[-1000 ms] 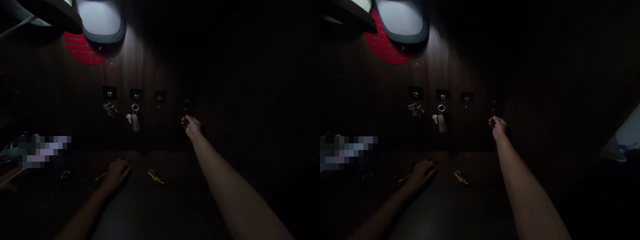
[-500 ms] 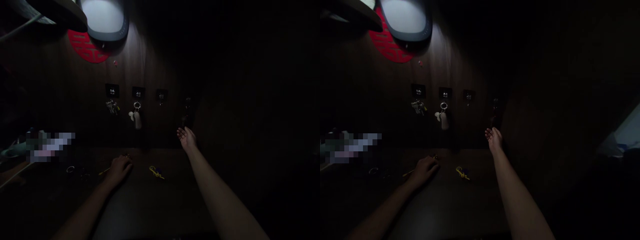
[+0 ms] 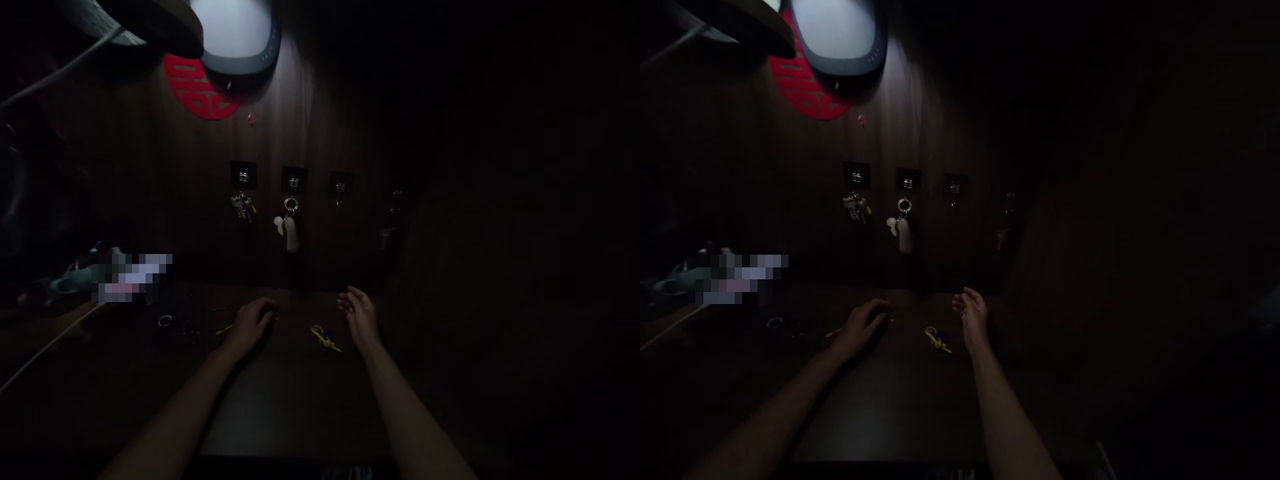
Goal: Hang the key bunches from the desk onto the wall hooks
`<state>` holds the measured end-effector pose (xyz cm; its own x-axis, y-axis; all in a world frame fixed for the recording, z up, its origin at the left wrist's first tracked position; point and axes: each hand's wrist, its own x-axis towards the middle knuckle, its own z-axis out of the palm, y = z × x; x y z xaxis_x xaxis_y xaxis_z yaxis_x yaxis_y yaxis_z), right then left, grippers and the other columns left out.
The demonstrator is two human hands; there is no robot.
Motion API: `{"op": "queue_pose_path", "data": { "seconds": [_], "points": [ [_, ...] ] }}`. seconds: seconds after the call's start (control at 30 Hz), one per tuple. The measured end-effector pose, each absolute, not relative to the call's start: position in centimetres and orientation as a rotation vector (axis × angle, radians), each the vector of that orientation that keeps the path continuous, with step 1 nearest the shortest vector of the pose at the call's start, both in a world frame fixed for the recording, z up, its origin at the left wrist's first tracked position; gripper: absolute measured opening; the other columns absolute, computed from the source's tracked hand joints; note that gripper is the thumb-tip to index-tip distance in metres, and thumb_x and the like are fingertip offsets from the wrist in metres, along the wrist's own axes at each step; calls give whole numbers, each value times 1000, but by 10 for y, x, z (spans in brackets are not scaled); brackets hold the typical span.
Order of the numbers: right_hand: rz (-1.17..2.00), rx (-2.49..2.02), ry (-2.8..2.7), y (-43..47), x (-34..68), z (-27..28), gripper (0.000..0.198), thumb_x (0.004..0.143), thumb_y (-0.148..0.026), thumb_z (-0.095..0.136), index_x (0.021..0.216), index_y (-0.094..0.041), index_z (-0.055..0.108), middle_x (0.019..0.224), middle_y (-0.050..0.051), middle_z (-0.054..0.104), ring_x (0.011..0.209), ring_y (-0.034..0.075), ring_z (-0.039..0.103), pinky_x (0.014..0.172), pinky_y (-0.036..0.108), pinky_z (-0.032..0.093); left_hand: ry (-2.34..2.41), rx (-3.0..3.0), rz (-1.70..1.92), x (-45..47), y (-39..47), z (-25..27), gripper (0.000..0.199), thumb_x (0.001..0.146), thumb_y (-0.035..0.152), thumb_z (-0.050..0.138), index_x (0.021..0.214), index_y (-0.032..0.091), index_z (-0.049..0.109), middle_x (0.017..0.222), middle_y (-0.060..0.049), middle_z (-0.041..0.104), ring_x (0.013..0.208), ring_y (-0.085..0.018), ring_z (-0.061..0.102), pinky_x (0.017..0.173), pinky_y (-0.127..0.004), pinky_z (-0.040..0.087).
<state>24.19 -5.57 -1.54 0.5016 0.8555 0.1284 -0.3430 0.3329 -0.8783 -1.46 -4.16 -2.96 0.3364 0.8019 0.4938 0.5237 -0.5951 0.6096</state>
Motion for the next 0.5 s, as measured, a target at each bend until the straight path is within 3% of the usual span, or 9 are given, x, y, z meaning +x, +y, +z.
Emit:
{"op": "queue_pose_path", "data": {
  "seconds": [0.27,0.5],
  "points": [
    [791,-1162,-927,-60,241,-18,26,57,-33,65,77,-18,59,61,-2,63,50,10,55,46,20,38,1281,2093,1263,-21,-43,-16,20,82,27,42,94,20,57,96,-3,66,91,-17,61,83,-31,46],
    [411,-1597,-1750,-72,235,-16,16,69,-34,56,69,-21,65,73,2,63,72,17,55,67,29,40,1305,2131,1253,-24,-41,-19,20,82,24,41,93,20,57,95,-2,66,90,-17,61,81,-30,47]
  ]
}}
